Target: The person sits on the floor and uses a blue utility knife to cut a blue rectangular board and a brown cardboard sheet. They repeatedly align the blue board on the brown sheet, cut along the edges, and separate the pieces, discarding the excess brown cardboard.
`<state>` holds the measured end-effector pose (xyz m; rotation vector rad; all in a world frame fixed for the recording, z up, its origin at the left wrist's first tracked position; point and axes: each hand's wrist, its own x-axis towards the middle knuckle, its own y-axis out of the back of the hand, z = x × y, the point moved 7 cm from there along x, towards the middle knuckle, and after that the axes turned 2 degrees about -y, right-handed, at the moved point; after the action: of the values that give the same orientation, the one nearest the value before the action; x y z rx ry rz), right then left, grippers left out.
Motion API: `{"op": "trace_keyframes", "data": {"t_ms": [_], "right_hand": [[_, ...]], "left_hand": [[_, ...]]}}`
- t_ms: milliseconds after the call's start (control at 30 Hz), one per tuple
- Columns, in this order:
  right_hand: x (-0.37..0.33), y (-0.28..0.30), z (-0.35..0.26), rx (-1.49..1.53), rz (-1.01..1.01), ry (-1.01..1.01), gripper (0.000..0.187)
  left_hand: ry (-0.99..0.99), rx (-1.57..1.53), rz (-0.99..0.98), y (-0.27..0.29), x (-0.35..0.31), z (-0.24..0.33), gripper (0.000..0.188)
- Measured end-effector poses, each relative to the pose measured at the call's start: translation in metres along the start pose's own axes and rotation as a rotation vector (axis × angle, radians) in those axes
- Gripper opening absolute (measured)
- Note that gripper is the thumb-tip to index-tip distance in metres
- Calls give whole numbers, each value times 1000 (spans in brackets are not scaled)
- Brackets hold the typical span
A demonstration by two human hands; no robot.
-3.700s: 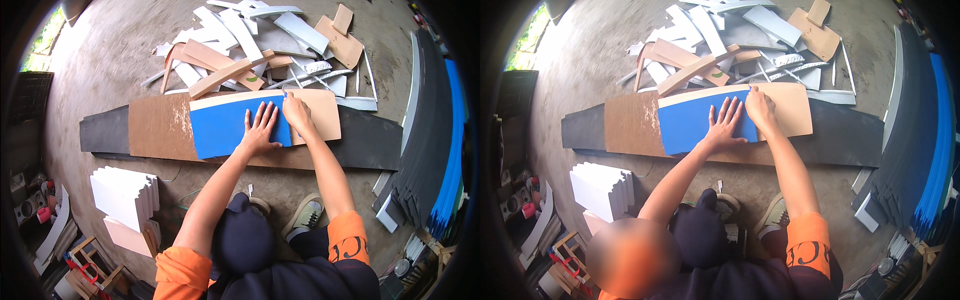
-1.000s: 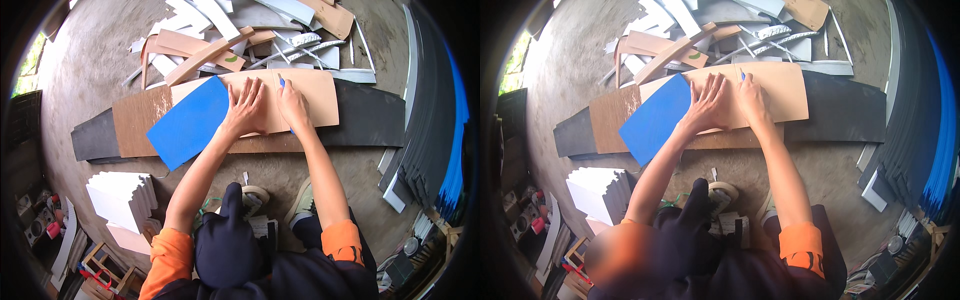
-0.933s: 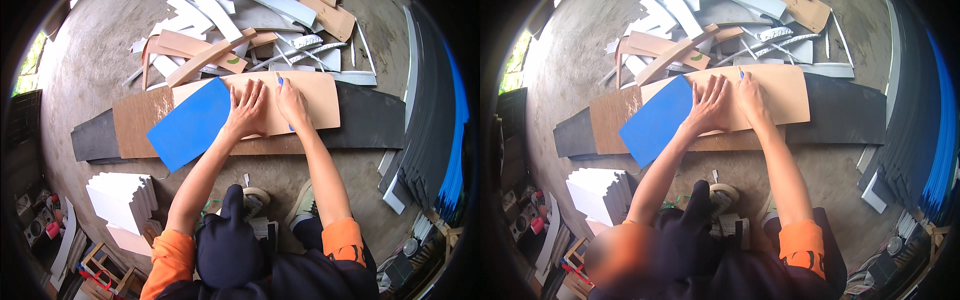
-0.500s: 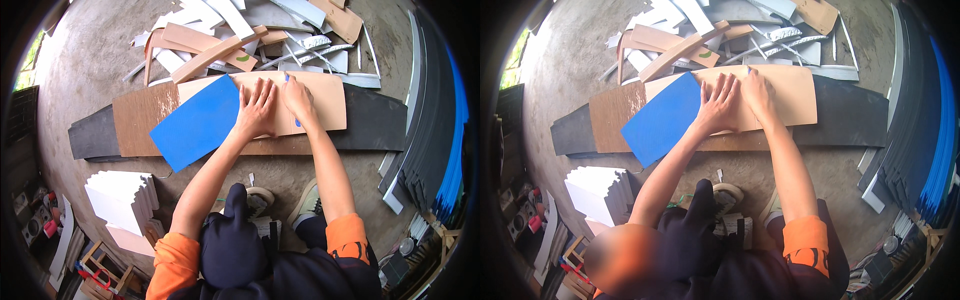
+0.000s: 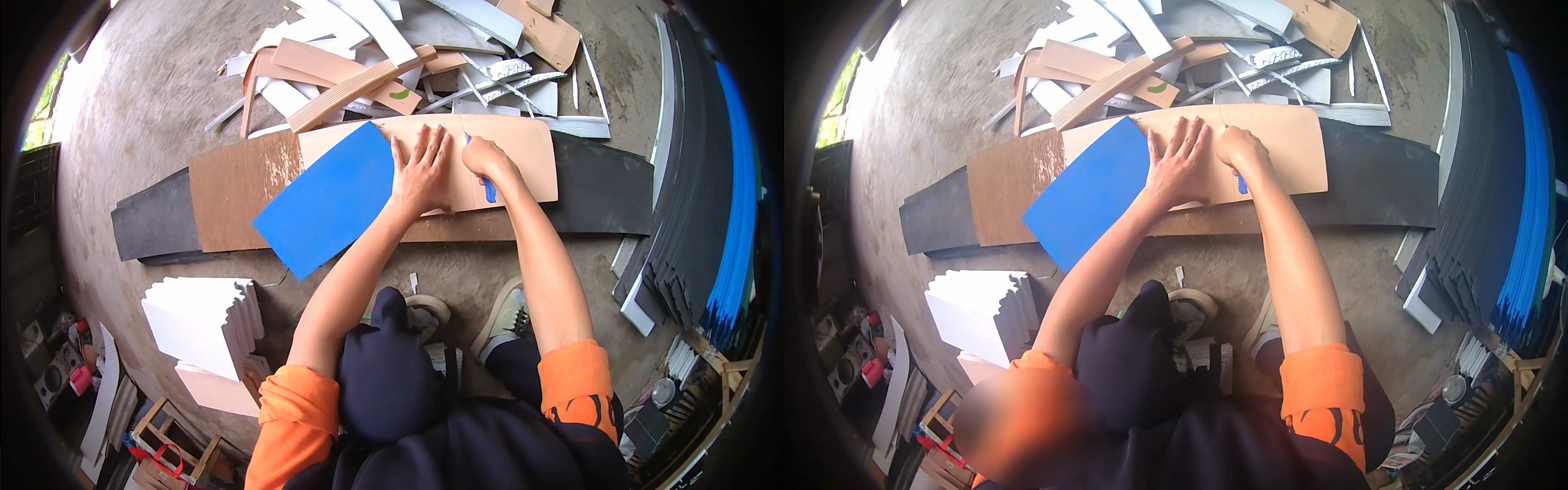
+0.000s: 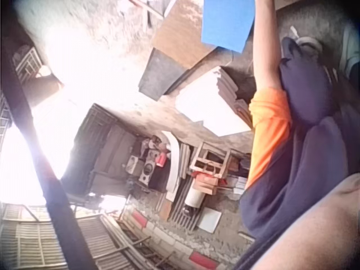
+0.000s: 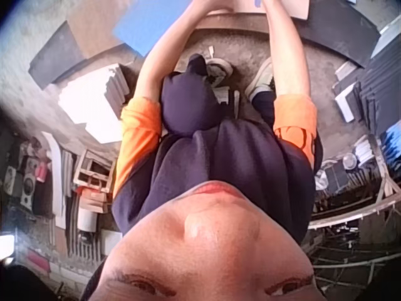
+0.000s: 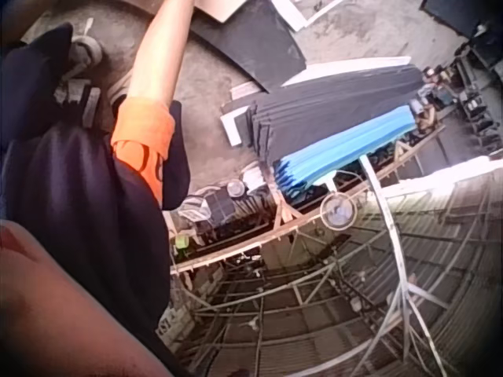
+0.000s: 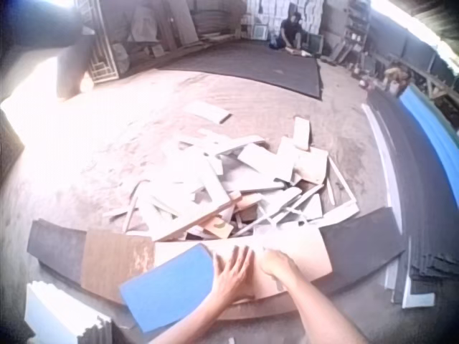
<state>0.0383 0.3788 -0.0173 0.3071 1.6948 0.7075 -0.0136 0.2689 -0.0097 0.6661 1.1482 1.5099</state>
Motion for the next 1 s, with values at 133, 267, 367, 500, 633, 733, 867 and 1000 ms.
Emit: {"op": "trace_keyframes", "data": {"t_ms": [133, 267, 367, 500, 633, 733, 867, 1000], "right_hand": [[-1, -12, 11, 58, -15, 84, 31], [-5, -29, 26, 114, -2, 72, 31], [-8, -39, 37, 95, -40, 66, 31], [-21, -51, 47, 78, -31, 58, 33], [-36, -59, 57, 95, -11, 26, 34], [-47, -64, 64, 110, 26, 35, 33], [-66, -72, 68, 88, -30, -17, 34], [-66, -81, 85, 35, 88, 25, 32]], "left_hand": [[-3, 30, 8, -1, 0, 0, 129], [11, 97, -32, -2, 0, 2, 128], [19, 167, -69, -2, 1, 4, 126], [51, 219, -115, -4, 2, 4, 124], [41, 210, -109, -1, 0, 6, 124], [37, 207, -120, 0, -1, 8, 125], [52, 218, -130, -1, -2, 4, 126], [34, 217, -168, -6, 3, 7, 127]]}}
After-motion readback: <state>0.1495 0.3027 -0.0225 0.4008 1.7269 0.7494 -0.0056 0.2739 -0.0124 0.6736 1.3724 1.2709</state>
